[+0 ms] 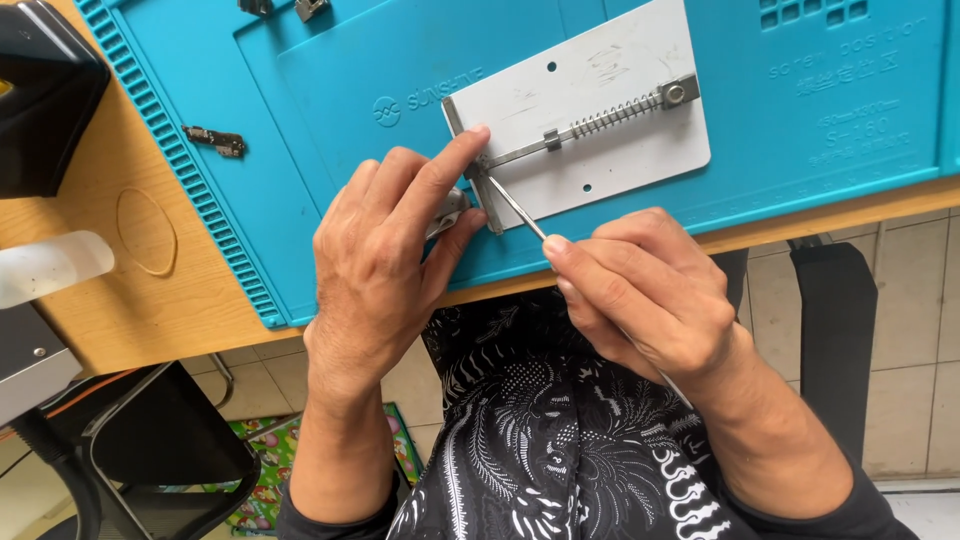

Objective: The person cleans a white metal bracket with a spring mechanism using a metal pick, a toothbrush, and a cloth. They wipe the bracket, brush it, and then apply a liquid from a squeeze bottle before wiping it again. The work is performed on a blue anti-static mat with small electronic parts nearby.

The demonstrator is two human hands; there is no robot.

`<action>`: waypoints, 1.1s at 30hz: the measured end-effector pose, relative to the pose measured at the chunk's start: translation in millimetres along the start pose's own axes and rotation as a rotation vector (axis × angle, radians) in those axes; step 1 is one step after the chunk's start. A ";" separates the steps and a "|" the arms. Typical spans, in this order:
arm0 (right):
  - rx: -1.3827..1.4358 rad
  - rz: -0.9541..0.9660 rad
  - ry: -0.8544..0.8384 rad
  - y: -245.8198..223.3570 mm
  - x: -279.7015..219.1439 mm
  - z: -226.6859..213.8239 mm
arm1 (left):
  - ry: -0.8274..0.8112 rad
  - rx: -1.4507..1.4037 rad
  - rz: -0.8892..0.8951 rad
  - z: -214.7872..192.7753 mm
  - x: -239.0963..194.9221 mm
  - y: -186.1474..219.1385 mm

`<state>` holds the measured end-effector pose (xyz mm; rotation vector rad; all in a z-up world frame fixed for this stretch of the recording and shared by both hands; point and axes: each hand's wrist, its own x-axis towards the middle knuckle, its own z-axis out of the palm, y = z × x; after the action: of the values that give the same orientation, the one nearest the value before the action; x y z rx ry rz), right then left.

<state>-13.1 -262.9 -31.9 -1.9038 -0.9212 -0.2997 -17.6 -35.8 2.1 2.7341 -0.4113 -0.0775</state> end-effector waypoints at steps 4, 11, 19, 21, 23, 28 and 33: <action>-0.008 0.016 -0.001 -2.3 0.1 0.6 | 0.006 -0.008 0.003 -0.1 -0.4 -0.6; -0.037 -0.016 -0.018 1.0 0.3 1.6 | 0.008 -0.022 0.001 0.3 0.5 -1.3; -0.037 -0.011 -0.014 0.1 0.2 1.2 | 0.013 -0.024 -0.002 1.3 0.5 -3.0; 0.057 0.028 -0.008 -0.2 0.5 -2.1 | 0.044 -0.086 0.001 1.2 1.5 -4.7; 0.100 0.102 0.008 -5.4 0.1 -8.3 | 0.071 -0.133 -0.010 3.6 -0.5 -5.8; 0.132 0.228 -0.046 -5.8 9.6 -16.7 | 0.082 -0.147 -0.018 5.9 -3.5 -10.2; 0.227 0.180 -0.115 0.5 25.0 -15.5 | 0.094 -0.159 -0.002 6.8 0.7 -11.8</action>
<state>7.0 -264.3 -10.5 -1.7909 -0.8153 0.0221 -14.4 -28.0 -8.6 2.5702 -0.3593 0.0173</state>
